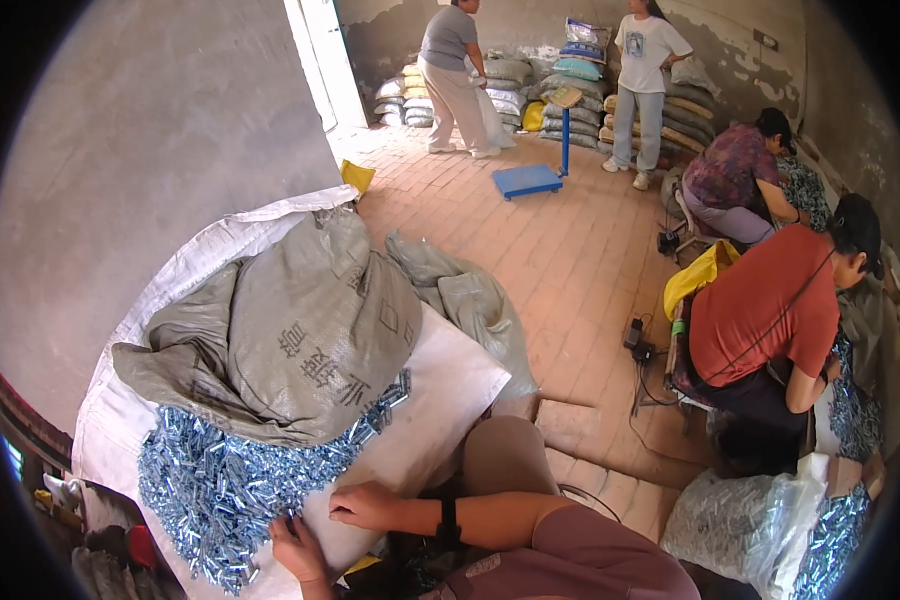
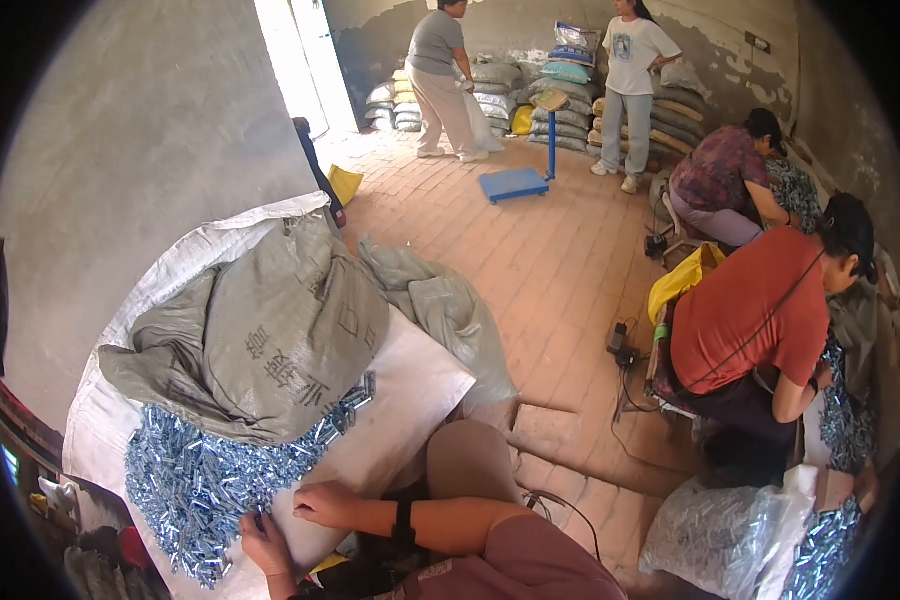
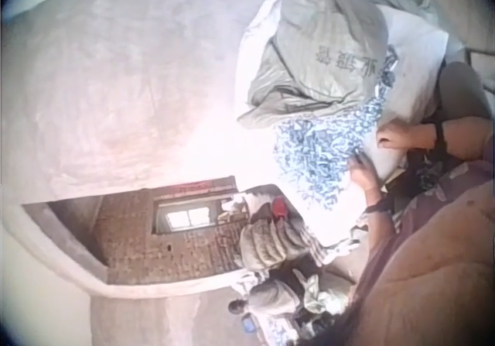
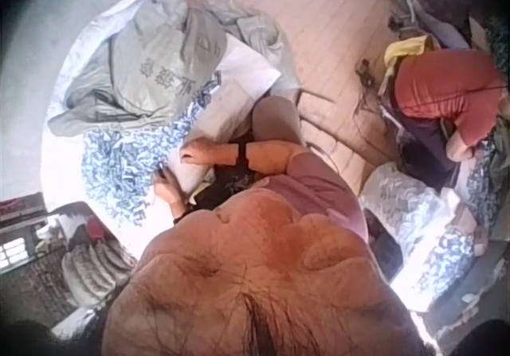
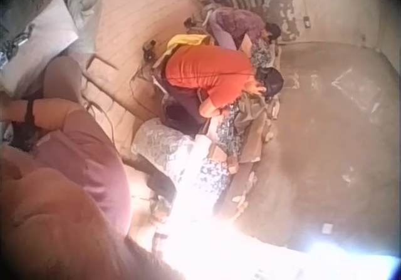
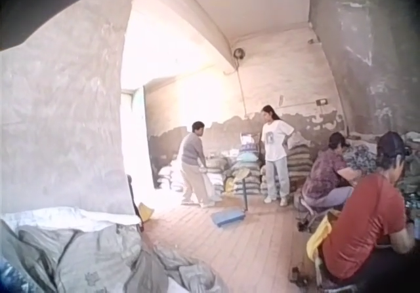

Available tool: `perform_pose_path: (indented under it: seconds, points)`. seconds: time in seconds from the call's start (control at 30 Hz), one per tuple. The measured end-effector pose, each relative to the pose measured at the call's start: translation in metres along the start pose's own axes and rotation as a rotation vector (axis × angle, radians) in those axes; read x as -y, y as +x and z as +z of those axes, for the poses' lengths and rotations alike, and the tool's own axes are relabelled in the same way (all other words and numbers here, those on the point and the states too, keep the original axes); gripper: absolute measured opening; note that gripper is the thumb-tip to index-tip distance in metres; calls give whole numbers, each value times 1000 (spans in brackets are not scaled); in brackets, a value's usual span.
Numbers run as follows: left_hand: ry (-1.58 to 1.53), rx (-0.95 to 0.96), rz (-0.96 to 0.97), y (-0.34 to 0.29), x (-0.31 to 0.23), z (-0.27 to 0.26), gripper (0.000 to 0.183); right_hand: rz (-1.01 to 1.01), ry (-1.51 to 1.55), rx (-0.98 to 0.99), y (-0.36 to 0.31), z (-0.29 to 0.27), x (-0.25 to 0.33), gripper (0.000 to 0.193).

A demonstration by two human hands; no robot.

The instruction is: Sorting or assembling small blue metal tube components on a workspace.

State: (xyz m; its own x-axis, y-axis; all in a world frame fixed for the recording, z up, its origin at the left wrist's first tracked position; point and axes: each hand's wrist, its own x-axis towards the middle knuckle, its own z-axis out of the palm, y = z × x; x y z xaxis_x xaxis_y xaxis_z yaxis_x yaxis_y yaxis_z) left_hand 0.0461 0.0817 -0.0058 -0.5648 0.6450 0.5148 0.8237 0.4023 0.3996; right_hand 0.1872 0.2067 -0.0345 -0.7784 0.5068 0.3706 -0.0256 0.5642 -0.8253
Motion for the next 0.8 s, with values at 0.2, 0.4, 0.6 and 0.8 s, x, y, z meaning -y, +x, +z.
perform_pose_path:
  seconds: [0.2,0.4,0.6,0.8]
  points:
    - [-5,31,-7,2,3,3,10,11,-22,8,3,1,-4,19]
    - [-5,-14,44,0,8,1,10,-30,11,-14,0,0,3,18]
    - [-2,16,-19,0,4,-1,10,-22,4,-26,-1,3,-1,18]
    - [-1,19,-16,0,4,1,10,-36,-48,-38,0,1,-1,18]
